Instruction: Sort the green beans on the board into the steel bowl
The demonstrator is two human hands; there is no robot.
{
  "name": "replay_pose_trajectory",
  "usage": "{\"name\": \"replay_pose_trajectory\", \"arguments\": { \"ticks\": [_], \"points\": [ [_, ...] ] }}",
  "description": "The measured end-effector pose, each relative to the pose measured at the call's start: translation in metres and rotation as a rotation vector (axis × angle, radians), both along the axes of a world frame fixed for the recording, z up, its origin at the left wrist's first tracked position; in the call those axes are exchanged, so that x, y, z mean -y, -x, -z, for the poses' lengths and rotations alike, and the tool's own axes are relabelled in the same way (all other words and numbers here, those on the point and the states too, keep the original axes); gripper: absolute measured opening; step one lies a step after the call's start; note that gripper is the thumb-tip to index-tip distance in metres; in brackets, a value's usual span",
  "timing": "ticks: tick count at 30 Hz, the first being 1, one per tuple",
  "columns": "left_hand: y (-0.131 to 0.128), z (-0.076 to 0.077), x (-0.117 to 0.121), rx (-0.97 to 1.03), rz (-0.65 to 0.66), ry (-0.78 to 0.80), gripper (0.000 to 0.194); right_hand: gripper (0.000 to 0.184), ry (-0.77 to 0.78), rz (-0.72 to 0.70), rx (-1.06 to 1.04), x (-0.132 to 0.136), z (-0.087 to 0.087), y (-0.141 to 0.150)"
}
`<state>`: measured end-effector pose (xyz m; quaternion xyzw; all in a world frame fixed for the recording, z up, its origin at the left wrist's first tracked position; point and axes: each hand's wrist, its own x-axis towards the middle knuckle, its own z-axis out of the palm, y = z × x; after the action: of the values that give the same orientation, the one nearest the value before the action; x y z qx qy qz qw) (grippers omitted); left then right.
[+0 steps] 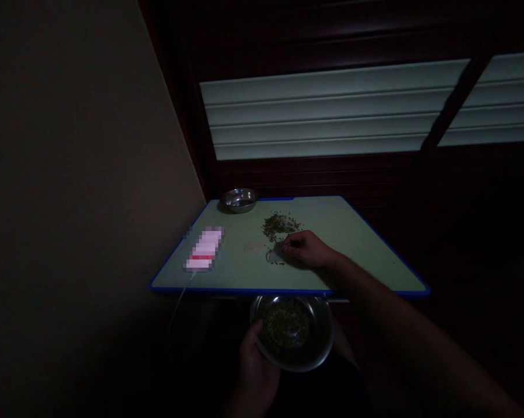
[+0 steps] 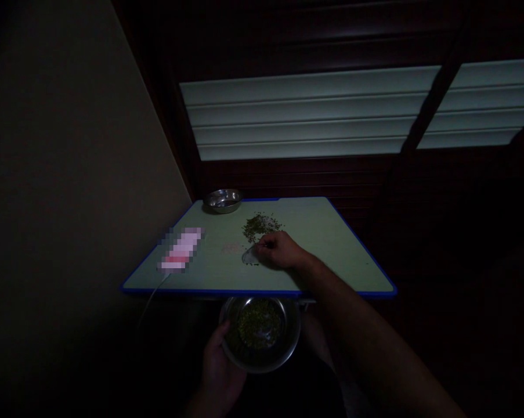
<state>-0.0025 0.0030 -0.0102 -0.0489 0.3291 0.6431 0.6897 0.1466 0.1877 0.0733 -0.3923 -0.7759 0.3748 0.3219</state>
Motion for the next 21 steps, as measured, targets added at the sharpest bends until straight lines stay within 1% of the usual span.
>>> {"name": "replay_pose_trajectory", "arguments": {
  "ticks": [2,5,9,12,15,19,21],
  "points": [
    [0.000,0.001,0.000,-0.011,0.004,0.029,0.019,0.025,0.069,-0.032,0.010,0.003,-0.003,-0.001],
    [0.000,0.000,-0.001,-0.023,-0.024,0.024,0.019,0.021,0.145,-0.059,0.028,0.010,-0.006,-0.003],
    [-0.001,-0.004,-0.002,0.001,-0.012,0.021,0.020,0.013,0.193,-0.084,0.087,0.021,-0.012,-0.005],
    [-0.002,-0.006,-0.003,0.001,-0.005,0.016,0.021,0.010,0.208,-0.118,0.152,0.029,-0.017,-0.004],
    [-0.002,-0.004,-0.003,-0.012,-0.003,0.034,0.019,0.010,0.219,-0.142,0.202,0.038,-0.020,-0.004],
    [-0.002,0.001,-0.003,-0.002,-0.021,0.012,0.018,0.009,0.166,-0.171,0.210,0.048,-0.018,-0.005],
    [-0.002,0.003,-0.003,0.004,-0.020,0.000,0.019,0.009,0.169,-0.176,0.204,0.053,-0.015,-0.006]
  ]
}}
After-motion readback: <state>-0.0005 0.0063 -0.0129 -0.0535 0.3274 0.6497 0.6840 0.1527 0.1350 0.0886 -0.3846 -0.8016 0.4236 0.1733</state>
